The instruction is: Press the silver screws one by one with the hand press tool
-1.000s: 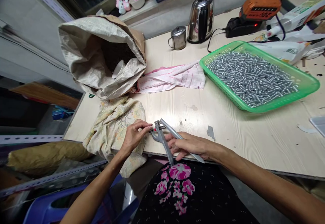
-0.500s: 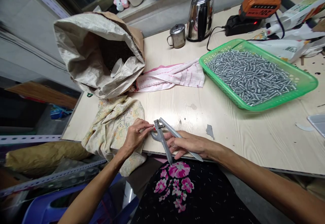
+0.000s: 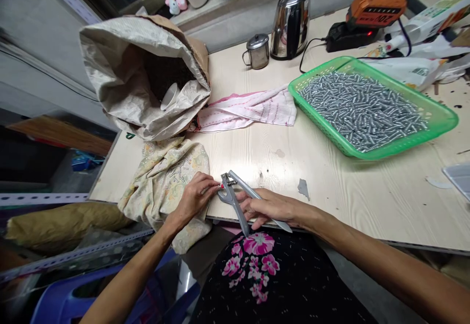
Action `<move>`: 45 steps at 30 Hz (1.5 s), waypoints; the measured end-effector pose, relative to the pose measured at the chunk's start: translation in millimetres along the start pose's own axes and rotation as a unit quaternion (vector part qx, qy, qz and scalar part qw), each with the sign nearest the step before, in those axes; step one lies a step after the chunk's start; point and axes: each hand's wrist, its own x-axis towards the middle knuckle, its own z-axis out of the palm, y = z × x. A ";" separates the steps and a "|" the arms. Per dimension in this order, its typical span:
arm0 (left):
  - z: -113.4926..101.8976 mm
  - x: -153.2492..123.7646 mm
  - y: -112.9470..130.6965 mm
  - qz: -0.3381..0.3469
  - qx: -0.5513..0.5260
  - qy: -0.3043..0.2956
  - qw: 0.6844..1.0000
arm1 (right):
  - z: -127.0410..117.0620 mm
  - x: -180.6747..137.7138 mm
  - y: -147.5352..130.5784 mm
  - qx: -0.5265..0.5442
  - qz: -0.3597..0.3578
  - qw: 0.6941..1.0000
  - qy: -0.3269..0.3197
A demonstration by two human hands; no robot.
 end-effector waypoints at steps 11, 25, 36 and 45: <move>-29.8 22.6 8.1 0.072 0.132 -0.139 0.979 | 3.5 -0.1 -1.9 -0.017 -0.009 1.000 0.004; -18.5 30.9 4.1 -0.018 0.039 -0.212 0.976 | 2.3 4.9 -0.3 0.009 0.010 1.000 0.010; -7.4 20.1 -3.5 -0.067 -0.007 -0.185 0.980 | 2.5 6.7 8.5 0.110 -0.008 0.994 0.022; -17.6 23.3 18.5 -0.081 0.073 -0.207 0.972 | 4.0 9.7 5.7 0.098 -0.032 0.994 0.036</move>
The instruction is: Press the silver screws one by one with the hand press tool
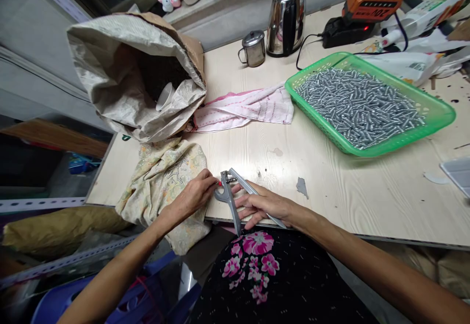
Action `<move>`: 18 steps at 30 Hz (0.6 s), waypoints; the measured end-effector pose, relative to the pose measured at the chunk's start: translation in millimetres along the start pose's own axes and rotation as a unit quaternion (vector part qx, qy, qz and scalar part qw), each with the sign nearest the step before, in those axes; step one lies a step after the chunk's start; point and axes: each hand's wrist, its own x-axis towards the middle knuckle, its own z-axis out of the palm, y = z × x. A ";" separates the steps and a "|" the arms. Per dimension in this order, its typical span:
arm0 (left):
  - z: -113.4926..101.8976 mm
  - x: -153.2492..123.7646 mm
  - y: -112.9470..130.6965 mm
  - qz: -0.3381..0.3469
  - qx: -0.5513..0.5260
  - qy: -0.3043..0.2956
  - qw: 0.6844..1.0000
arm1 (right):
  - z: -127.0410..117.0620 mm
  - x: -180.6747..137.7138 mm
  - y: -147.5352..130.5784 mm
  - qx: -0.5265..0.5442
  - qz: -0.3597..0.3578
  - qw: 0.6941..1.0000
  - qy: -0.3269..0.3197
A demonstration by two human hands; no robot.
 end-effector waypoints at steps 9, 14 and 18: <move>-16.9 10.4 1.9 -0.018 0.039 -0.092 0.995 | -3.7 0.1 -6.4 -0.048 -0.001 0.999 -0.004; -17.4 10.3 -3.4 0.006 -0.013 -0.088 0.996 | -17.4 2.8 -16.7 -0.059 0.011 0.998 -0.026; -15.8 13.4 1.7 -0.004 -0.009 -0.092 0.996 | -28.9 5.6 -18.9 -0.055 0.025 0.998 -0.035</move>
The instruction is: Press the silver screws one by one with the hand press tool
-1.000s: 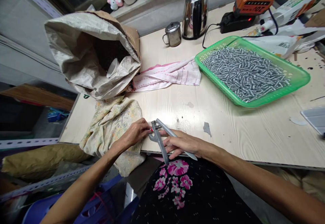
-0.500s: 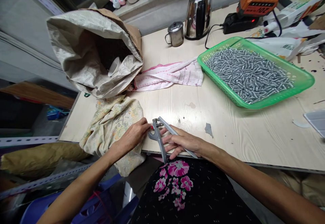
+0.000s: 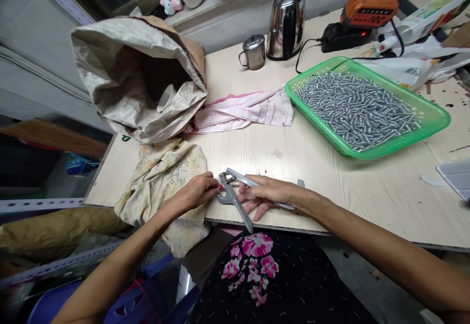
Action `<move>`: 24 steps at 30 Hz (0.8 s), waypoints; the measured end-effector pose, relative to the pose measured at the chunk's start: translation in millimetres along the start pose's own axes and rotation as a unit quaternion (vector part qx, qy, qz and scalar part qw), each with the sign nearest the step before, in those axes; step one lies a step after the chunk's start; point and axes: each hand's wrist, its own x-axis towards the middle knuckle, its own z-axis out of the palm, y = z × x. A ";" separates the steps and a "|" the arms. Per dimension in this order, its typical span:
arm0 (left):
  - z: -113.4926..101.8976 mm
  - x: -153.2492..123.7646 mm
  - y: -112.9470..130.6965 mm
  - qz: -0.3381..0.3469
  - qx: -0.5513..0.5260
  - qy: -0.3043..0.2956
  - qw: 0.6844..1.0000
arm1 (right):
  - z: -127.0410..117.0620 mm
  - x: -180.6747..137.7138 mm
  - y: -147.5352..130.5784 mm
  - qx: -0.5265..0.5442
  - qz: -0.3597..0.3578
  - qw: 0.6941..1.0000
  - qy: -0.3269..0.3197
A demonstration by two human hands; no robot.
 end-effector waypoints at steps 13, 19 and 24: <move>7.0 12.9 -13.7 0.002 -0.049 0.022 0.999 | -11.4 2.7 9.3 0.094 -0.018 0.995 0.014; 13.6 8.9 -7.9 -0.043 -0.141 0.023 0.989 | -20.3 3.0 12.6 0.143 -0.025 0.986 -0.087; 4.3 8.7 -0.6 -0.047 -0.099 0.014 0.994 | -22.7 1.7 17.2 0.168 -0.035 0.976 -0.131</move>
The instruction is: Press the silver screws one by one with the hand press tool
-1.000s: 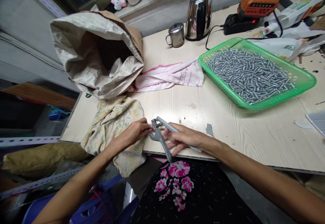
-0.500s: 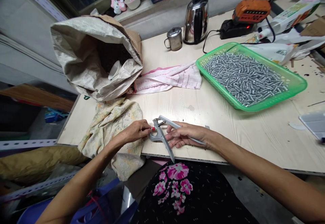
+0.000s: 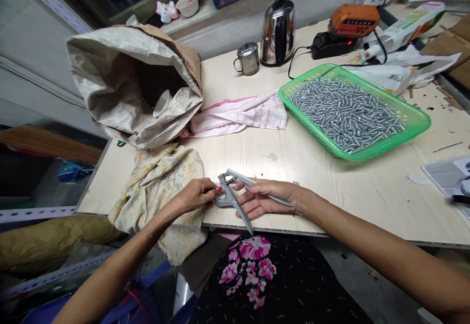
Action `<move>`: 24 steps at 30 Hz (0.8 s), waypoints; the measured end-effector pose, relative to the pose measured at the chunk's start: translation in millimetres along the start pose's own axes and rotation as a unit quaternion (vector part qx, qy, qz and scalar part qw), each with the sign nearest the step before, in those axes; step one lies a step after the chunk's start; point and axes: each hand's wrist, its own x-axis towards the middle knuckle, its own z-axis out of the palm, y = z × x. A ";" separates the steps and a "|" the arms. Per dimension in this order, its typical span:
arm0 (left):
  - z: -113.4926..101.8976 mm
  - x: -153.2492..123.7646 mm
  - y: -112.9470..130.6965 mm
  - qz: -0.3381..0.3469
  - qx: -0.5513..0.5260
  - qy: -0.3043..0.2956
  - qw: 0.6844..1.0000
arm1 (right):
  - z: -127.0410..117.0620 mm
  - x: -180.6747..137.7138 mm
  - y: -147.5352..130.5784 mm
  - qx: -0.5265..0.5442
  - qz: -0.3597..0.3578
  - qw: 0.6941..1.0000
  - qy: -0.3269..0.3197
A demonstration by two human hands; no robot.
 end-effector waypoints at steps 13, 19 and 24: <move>-11.9 -2.3 -2.0 -0.011 -0.090 -0.026 0.996 | 5.6 -0.5 -1.8 0.027 -0.036 0.999 -0.006; -10.2 -1.1 -2.7 -0.016 -0.132 -0.039 0.990 | 9.3 -1.6 -4.0 -0.002 -0.043 0.999 0.010; -4.9 -1.4 -2.0 -0.036 -0.159 -0.041 0.986 | 12.0 -4.5 -6.4 -0.031 -0.036 0.998 0.042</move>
